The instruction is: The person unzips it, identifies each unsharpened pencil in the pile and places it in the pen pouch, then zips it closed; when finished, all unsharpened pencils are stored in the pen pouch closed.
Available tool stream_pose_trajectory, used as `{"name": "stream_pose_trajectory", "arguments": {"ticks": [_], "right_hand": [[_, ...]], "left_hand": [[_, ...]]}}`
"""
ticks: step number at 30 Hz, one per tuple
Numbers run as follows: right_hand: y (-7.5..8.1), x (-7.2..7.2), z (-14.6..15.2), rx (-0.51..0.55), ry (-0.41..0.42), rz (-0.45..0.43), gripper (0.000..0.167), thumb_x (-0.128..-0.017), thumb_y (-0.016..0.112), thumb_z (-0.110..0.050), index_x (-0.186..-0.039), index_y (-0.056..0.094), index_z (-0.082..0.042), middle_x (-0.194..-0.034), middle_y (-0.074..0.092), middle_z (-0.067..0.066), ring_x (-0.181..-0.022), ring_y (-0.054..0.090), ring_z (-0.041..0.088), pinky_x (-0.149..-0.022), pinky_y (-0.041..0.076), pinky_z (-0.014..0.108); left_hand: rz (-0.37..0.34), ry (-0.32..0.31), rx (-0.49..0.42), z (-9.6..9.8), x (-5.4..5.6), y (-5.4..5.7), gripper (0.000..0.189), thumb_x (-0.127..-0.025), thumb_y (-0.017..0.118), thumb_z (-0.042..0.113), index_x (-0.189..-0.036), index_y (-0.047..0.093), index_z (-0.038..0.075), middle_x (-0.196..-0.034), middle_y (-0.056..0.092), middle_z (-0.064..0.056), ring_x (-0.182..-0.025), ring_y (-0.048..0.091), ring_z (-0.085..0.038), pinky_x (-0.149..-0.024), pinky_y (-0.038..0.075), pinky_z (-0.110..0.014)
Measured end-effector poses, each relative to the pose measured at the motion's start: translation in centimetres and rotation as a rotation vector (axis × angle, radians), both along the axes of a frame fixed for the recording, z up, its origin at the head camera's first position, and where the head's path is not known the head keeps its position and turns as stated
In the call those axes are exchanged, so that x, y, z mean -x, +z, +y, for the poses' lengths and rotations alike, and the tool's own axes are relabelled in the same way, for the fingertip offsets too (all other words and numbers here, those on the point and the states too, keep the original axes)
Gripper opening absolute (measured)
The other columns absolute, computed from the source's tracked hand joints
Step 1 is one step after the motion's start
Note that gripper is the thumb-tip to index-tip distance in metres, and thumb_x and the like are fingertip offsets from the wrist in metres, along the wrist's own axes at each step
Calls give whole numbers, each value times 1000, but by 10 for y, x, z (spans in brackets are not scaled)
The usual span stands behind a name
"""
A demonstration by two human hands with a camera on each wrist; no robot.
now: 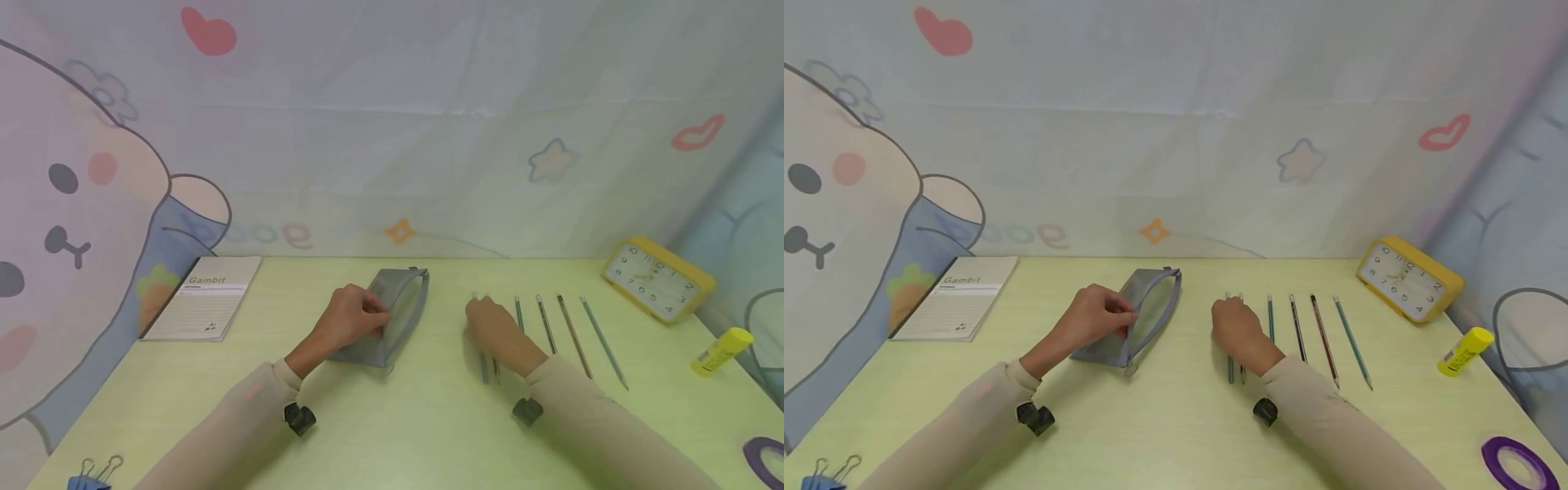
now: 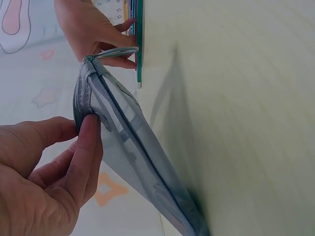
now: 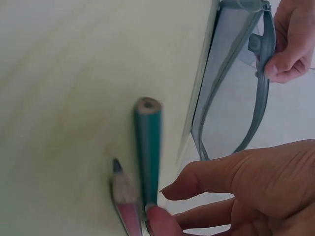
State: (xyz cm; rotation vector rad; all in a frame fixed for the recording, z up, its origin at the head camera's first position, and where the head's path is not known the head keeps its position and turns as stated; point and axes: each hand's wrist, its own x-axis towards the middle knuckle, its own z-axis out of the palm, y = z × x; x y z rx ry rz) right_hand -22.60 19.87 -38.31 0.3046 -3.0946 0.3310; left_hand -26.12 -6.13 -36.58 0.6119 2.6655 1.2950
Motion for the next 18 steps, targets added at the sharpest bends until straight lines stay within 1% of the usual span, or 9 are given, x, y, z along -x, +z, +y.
{"name": "stream_pose_trajectory", "arguments": {"ticks": [5,7,12,18], "right_hand": [[-7,-1,-3,-14,14,-15,18,-94,53,2,-75,54,1,-71,44,6,-55,39,14,-47,33,21],[-8,-1,-4,-12,23,-24,18,-93,52,2,-76,54,2,-74,44,8,-57,40,15,-47,32,21],[-7,2,-6,0,64,-57,18,-92,49,4,-74,56,4,-74,43,8,-63,41,16,-48,33,21],[-6,11,-9,-52,66,-105,11,-90,53,2,-86,61,9,-74,48,9,-68,44,20,-54,41,26]], "left_hand": [[-18,-3,-5,-1,-1,-3,15,-88,70,12,-93,79,2,-80,79,-7,-60,75,-15,-70,59,-27],[-22,-2,-3,-1,-1,-3,15,-88,70,12,-94,79,2,-80,79,-7,-60,75,-15,-70,59,-27],[-3,-1,10,-2,-1,-1,15,-89,70,12,-94,80,2,-80,79,-7,-60,75,-14,-68,58,-26],[3,-8,9,-2,-1,1,15,-88,70,11,-94,80,1,-79,79,-8,-61,75,-16,-66,57,-24]]}}
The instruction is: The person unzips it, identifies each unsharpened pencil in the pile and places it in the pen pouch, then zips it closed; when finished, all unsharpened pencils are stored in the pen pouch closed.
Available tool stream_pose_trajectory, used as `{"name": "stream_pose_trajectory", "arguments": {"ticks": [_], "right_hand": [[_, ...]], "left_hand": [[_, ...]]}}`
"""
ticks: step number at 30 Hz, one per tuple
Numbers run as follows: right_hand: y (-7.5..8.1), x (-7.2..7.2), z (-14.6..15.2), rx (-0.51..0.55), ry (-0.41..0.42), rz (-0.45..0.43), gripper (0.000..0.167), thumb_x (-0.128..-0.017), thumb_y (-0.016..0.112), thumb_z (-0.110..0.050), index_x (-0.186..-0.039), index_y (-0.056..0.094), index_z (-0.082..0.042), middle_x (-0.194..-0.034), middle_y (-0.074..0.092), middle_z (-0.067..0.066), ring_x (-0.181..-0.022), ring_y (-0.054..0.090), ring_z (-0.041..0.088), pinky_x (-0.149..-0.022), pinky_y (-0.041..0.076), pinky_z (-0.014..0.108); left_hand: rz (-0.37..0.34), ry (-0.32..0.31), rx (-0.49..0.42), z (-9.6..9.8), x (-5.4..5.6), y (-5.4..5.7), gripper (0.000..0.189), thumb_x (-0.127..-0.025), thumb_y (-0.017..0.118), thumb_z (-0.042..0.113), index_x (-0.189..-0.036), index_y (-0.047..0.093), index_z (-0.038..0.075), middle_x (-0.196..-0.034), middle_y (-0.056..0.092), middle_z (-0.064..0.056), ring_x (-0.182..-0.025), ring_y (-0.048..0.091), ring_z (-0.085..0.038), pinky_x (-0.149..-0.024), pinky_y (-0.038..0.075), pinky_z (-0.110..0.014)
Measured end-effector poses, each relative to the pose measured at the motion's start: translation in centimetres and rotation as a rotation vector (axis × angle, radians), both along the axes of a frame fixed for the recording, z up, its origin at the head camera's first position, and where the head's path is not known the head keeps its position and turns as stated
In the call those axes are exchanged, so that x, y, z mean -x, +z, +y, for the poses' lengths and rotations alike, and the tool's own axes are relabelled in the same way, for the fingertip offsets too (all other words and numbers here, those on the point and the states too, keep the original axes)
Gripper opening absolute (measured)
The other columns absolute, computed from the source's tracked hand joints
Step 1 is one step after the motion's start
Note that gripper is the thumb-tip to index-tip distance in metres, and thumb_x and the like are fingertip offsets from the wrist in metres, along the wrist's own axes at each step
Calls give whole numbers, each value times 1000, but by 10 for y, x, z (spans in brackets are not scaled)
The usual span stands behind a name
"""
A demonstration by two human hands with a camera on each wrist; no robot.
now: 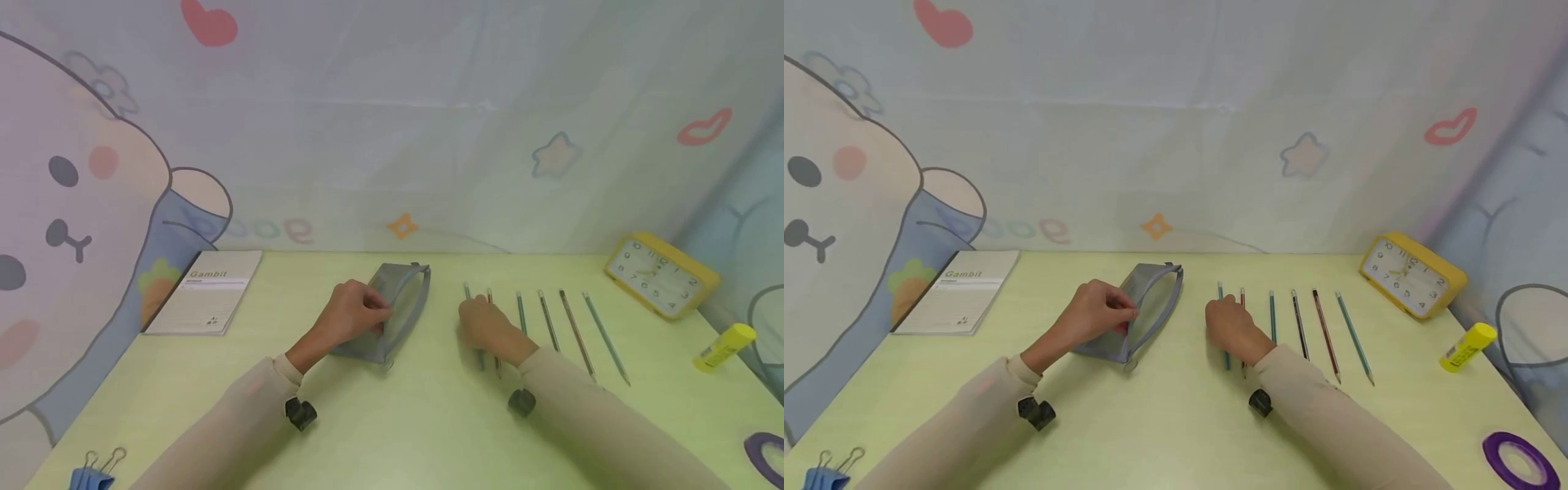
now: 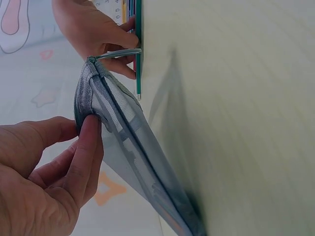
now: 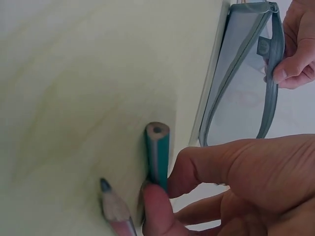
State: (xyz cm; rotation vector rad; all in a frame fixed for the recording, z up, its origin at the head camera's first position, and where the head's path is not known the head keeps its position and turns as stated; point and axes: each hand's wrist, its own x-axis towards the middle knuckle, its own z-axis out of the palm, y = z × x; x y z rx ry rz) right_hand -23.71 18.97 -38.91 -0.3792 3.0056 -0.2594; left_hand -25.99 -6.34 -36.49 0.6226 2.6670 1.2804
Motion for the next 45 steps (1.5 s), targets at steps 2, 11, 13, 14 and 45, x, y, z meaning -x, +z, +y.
{"name": "stream_pose_trajectory", "arguments": {"ticks": [2,11,13,14,45], "right_hand": [[-1,4,1,13,-10,-15,9,-89,54,3,-87,61,8,-72,47,8,-65,46,19,-52,41,25],[15,12,18,417,-114,-229,55,-91,60,-11,-137,45,17,-89,71,17,-59,71,17,-87,58,44],[24,11,24,597,-97,-263,72,-94,58,-14,-154,26,11,-110,68,20,-70,74,20,-101,51,50],[29,10,26,698,-86,-291,77,-95,57,-14,-158,19,7,-117,64,20,-78,73,21,-103,50,51],[11,40,-55,968,-27,-542,70,-94,63,-9,-155,28,-3,-102,72,12,-78,75,17,-83,60,36]], "left_hand": [[7,-2,0,0,1,1,15,-89,70,12,-93,79,0,-79,79,-9,-61,75,-17,-66,57,-24],[5,1,9,-1,1,1,15,-89,70,13,-93,80,2,-80,79,-8,-62,76,-19,-66,56,-22],[3,3,14,-1,1,0,15,-90,71,14,-93,80,3,-79,79,-7,-62,75,-18,-66,56,-23],[4,3,18,-1,1,0,15,-90,71,14,-93,80,3,-79,79,-7,-62,75,-17,-66,56,-23],[-21,24,18,6,4,-1,12,-90,71,15,-88,80,7,-79,79,-6,-63,76,-19,-58,50,-20]]}}
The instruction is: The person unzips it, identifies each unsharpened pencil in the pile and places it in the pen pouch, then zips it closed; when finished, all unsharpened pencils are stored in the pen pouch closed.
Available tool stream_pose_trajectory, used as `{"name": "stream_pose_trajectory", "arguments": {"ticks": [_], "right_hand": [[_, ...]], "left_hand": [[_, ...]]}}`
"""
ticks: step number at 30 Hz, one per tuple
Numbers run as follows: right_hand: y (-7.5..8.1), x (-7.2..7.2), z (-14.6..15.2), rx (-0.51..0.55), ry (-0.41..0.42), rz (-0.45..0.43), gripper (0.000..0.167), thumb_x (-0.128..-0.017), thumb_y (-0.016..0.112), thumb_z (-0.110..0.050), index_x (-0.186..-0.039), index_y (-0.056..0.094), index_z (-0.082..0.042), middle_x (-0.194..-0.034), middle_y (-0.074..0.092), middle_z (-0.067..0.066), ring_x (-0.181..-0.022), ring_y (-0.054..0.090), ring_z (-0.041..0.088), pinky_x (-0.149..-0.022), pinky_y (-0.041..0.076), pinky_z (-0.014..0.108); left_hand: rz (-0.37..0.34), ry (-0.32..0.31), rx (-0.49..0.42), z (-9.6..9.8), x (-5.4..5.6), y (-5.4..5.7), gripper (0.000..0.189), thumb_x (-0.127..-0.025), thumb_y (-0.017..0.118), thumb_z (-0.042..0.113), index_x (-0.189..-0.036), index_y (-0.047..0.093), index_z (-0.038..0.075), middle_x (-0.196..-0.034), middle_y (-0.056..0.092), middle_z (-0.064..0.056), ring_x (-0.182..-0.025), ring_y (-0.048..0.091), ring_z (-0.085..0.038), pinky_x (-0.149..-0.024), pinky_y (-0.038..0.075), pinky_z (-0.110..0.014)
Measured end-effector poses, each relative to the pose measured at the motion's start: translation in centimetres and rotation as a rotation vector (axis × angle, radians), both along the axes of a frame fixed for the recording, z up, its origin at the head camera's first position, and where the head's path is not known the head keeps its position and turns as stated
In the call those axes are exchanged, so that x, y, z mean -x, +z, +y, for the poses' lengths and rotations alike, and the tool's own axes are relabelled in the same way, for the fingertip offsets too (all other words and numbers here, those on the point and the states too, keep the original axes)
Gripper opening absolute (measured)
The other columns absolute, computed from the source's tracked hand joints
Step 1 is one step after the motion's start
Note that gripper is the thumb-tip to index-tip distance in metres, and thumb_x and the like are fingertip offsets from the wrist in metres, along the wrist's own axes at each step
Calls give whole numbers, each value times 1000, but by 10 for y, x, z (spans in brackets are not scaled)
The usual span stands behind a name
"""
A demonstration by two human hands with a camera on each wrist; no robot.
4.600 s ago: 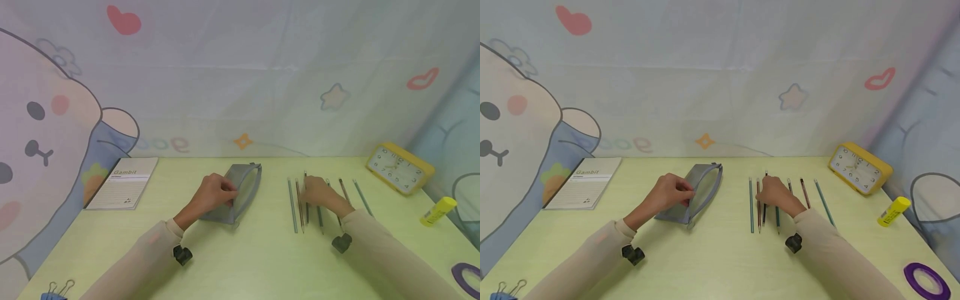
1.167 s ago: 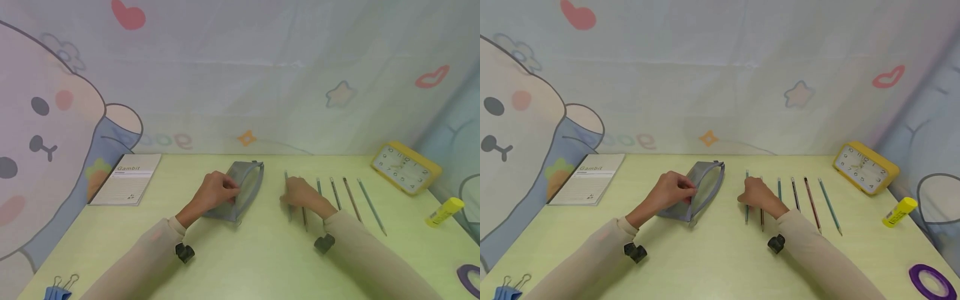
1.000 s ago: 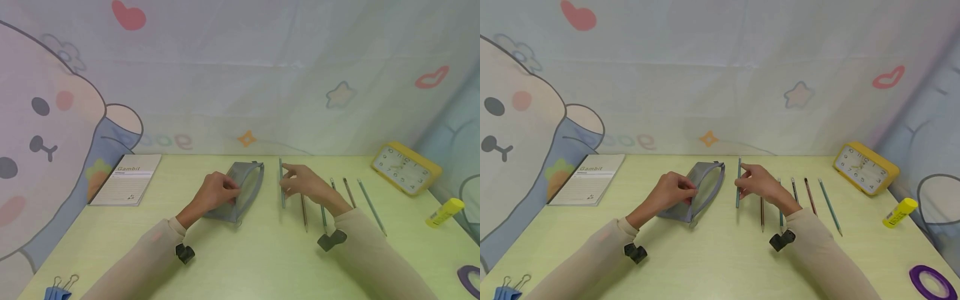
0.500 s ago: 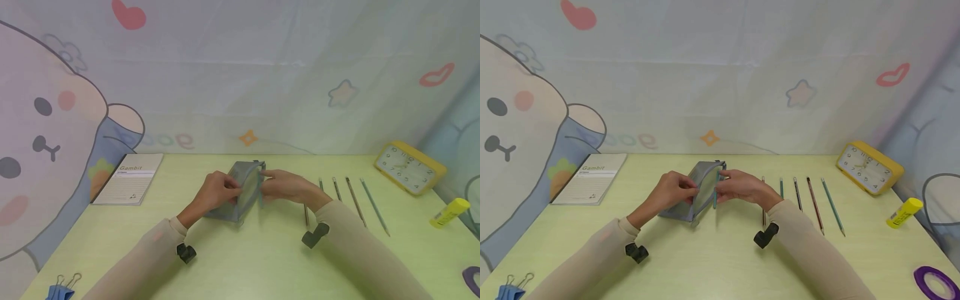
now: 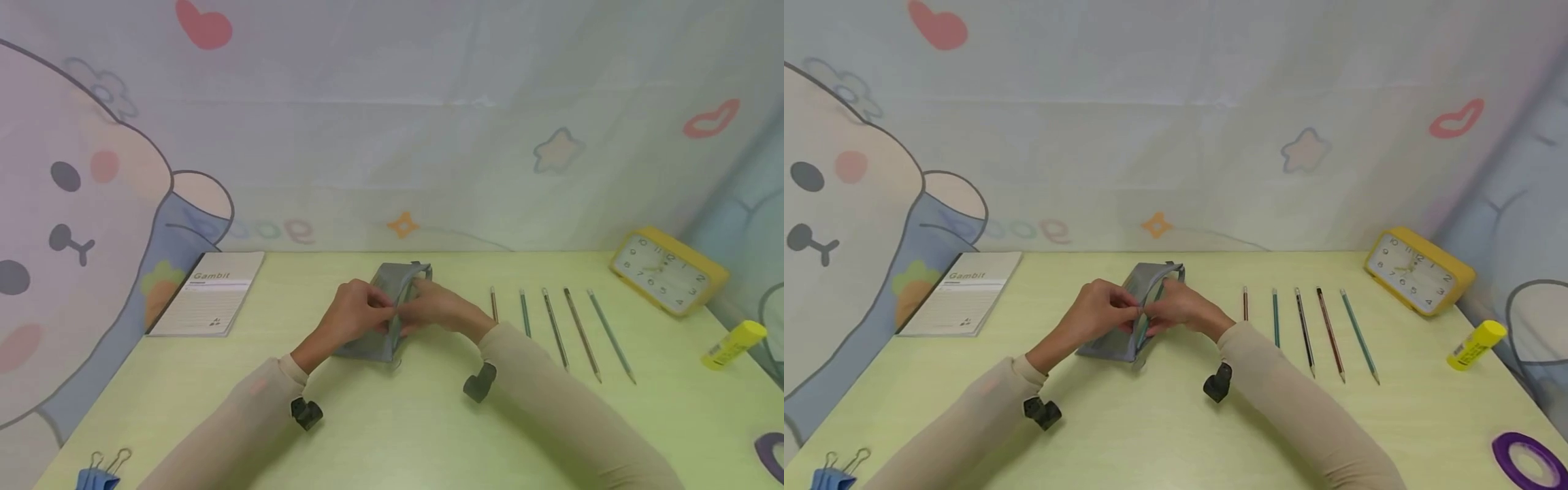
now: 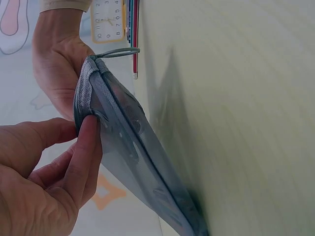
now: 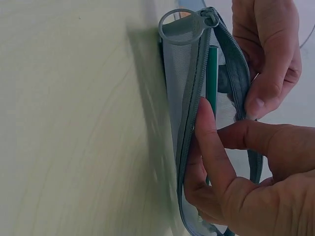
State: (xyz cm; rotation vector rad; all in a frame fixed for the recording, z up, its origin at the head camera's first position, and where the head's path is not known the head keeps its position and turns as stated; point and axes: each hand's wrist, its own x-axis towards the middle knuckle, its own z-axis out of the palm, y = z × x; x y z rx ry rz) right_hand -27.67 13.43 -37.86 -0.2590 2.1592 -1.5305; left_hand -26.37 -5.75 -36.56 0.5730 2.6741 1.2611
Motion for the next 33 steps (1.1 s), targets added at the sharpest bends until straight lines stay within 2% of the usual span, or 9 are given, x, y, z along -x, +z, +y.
{"name": "stream_pose_trajectory", "arguments": {"ticks": [2,5,8,11,16,19,22,26,33], "right_hand": [[0,-2,0,5,11,11,62,-95,63,-10,-151,36,-6,-114,70,16,-83,75,18,-85,60,38],[0,-4,1,0,18,34,65,-95,62,-9,-154,33,-8,-124,67,20,-87,75,22,-88,59,39],[3,-8,4,-71,-2,90,73,-96,61,-12,-159,25,-6,-121,68,20,-87,76,22,-89,57,38],[9,-16,10,-169,-19,185,64,-96,61,-16,-152,34,-1,-110,68,19,-81,74,22,-85,57,40],[16,-30,22,-200,163,236,23,-98,59,-12,-114,66,2,-100,68,20,-78,68,24,-72,60,44],[13,-37,24,-182,302,174,23,-95,63,-11,-114,73,-3,-92,72,15,-81,67,22,-70,60,40],[5,-42,21,-136,368,110,30,-93,68,-11,-122,71,-3,-83,70,9,-80,69,20,-73,61,38],[-5,-45,17,-78,370,104,26,-93,68,-10,-117,73,0,-86,72,7,-74,71,16,-75,61,36],[-12,-47,17,-94,297,233,14,-96,65,-10,-99,75,-1,-85,76,12,-73,72,14,-74,60,32]], "left_hand": [[1,2,2,0,0,0,13,-90,72,16,-88,80,7,-79,79,-6,-62,75,-17,-58,50,-20],[2,10,7,0,-1,0,12,-90,72,16,-89,80,7,-80,79,-6,-61,75,-16,-57,50,-20],[2,16,11,-1,-1,1,12,-89,72,16,-90,80,7,-80,79,-6,-61,75,-15,-59,50,-20],[4,13,16,-3,-1,1,13,-89,71,15,-92,80,6,-81,79,-6,-62,75,-15,-59,51,-20],[14,20,24,-4,0,5,15,-90,71,16,-94,81,5,-81,79,-6,-63,76,-15,-59,51,-21],[25,21,27,-5,1,6,16,-90,71,16,-94,81,5,-81,79,-6,-63,75,-14,-59,51,-21],[40,11,25,-6,2,5,16,-90,70,16,-94,81,5,-80,79,-6,-63,75,-14,-59,51,-21],[57,1,23,-7,2,4,15,-89,69,15,-92,81,6,-78,79,-5,-62,75,-15,-58,50,-22],[61,-18,24,-9,1,4,16,-91,70,17,-95,81,5,-77,78,-5,-63,75,-15,-60,51,-22]]}}
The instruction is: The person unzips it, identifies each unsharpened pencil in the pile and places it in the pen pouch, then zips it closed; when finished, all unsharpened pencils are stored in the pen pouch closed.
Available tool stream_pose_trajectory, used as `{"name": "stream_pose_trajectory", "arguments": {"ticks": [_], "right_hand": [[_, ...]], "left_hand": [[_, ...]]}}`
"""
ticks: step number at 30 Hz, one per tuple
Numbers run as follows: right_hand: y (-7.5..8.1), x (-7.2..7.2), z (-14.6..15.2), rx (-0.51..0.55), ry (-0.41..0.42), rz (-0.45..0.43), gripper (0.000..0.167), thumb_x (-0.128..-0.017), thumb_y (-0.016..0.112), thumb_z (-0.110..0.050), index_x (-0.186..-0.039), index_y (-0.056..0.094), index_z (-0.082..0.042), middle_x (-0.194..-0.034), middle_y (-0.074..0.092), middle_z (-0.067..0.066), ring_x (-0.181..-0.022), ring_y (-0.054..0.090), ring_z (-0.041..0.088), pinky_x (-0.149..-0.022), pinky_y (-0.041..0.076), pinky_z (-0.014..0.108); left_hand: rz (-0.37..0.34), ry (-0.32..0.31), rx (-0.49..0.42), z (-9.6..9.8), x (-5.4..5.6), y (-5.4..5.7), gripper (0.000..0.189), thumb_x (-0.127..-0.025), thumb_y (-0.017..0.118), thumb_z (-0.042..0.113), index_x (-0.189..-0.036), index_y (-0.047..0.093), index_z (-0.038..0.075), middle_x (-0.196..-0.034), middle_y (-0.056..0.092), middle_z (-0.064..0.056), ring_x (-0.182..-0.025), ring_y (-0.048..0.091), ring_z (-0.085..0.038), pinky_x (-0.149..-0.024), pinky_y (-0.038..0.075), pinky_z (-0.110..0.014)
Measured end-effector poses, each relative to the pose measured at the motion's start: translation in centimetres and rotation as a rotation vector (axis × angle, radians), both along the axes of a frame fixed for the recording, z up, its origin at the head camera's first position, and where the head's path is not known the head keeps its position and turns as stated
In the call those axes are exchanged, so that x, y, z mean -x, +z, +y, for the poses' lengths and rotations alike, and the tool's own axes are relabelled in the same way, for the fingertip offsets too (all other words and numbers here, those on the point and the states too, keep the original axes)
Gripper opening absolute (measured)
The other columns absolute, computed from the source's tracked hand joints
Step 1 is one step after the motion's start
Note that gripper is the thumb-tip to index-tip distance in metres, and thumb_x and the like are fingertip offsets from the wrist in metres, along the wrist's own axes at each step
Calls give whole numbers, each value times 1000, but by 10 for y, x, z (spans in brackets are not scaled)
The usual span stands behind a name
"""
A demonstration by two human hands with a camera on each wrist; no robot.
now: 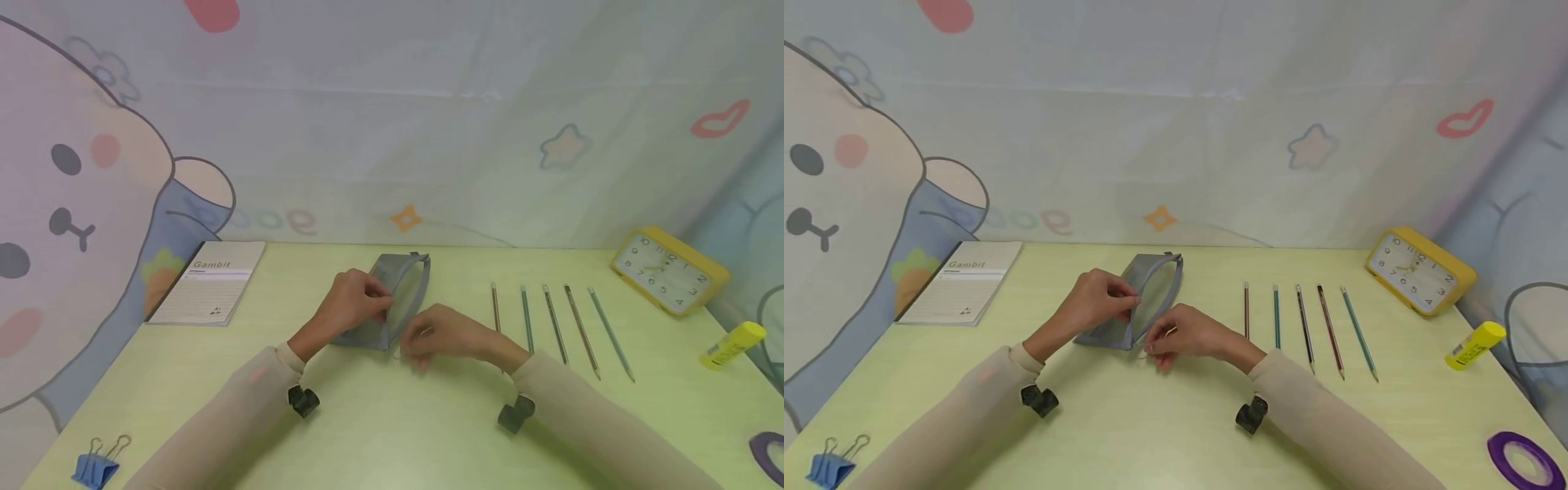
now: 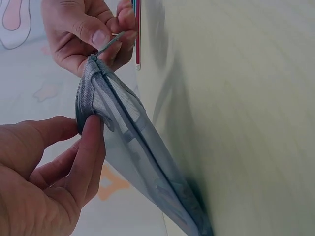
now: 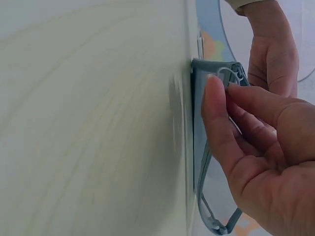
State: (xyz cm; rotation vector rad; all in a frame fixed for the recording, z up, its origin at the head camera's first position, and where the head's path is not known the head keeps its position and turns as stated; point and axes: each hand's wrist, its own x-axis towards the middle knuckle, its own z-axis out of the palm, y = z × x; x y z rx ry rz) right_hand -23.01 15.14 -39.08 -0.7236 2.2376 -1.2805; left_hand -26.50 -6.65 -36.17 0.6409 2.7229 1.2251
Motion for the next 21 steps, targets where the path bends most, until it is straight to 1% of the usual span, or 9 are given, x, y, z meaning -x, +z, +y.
{"name": "stream_pose_trajectory", "arguments": {"ticks": [2,5,8,10,12,14,15,17,21], "right_hand": [[1,0,-1,2,-10,40,13,-96,66,-11,-98,75,-2,-83,76,10,-72,73,14,-74,60,31],[2,-1,-3,18,-10,96,14,-96,67,-12,-98,75,-1,-82,76,9,-72,74,15,-72,61,31],[4,-2,-6,31,-19,121,13,-96,67,-11,-97,74,-1,-82,76,10,-71,73,14,-72,61,33],[5,-2,-7,41,-25,123,13,-96,66,-10,-97,74,0,-82,76,11,-71,73,14,-72,61,35],[5,-2,-9,47,-38,116,13,-96,66,-10,-97,73,1,-82,75,12,-71,73,15,-73,61,36],[5,-2,-10,52,-51,113,14,-96,66,-10,-97,73,2,-81,75,12,-72,73,16,-73,62,37],[5,-2,-11,56,-56,114,14,-96,66,-10,-97,73,2,-81,75,12,-72,73,16,-73,62,37],[5,-2,-12,60,-73,117,15,-96,66,-10,-97,73,3,-80,75,11,-71,73,16,-73,62,38],[6,-1,-14,64,-103,153,15,-97,66,-11,-99,73,3,-79,75,9,-69,72,14,-73,61,40]], "left_hand": [[-3,-20,10,-2,0,1,16,-92,71,18,-95,81,6,-76,78,-4,-63,75,-14,-61,52,-22],[-6,-84,55,-8,1,3,16,-92,72,22,-92,81,10,-76,78,-1,-65,72,-10,-63,52,-25],[-10,-185,128,-17,2,8,16,-92,73,27,-93,81,14,-82,78,3,-73,70,-7,-70,54,-27],[-5,-257,188,-24,2,12,19,-90,76,31,-98,80,14,-88,78,3,-80,70,-8,-74,55,-28],[25,-335,245,-30,0,17,29,-85,81,33,-105,78,11,-95,77,1,-86,70,-10,-79,56,-29],[76,-394,281,-34,-2,18,36,-80,86,31,-107,77,8,-94,76,-1,-86,68,-11,-79,55,-27],[100,-409,294,-33,-4,19,36,-78,87,28,-106,76,8,-93,75,-1,-86,68,-12,-78,54,-26],[169,-431,312,-31,-7,19,30,-76,89,24,-98,77,8,-87,74,0,-81,67,-12,-76,53,-25],[235,-421,332,-26,-12,18,13,-79,86,16,-84,75,12,-74,67,6,-70,57,-6,-68,48,-22]]}}
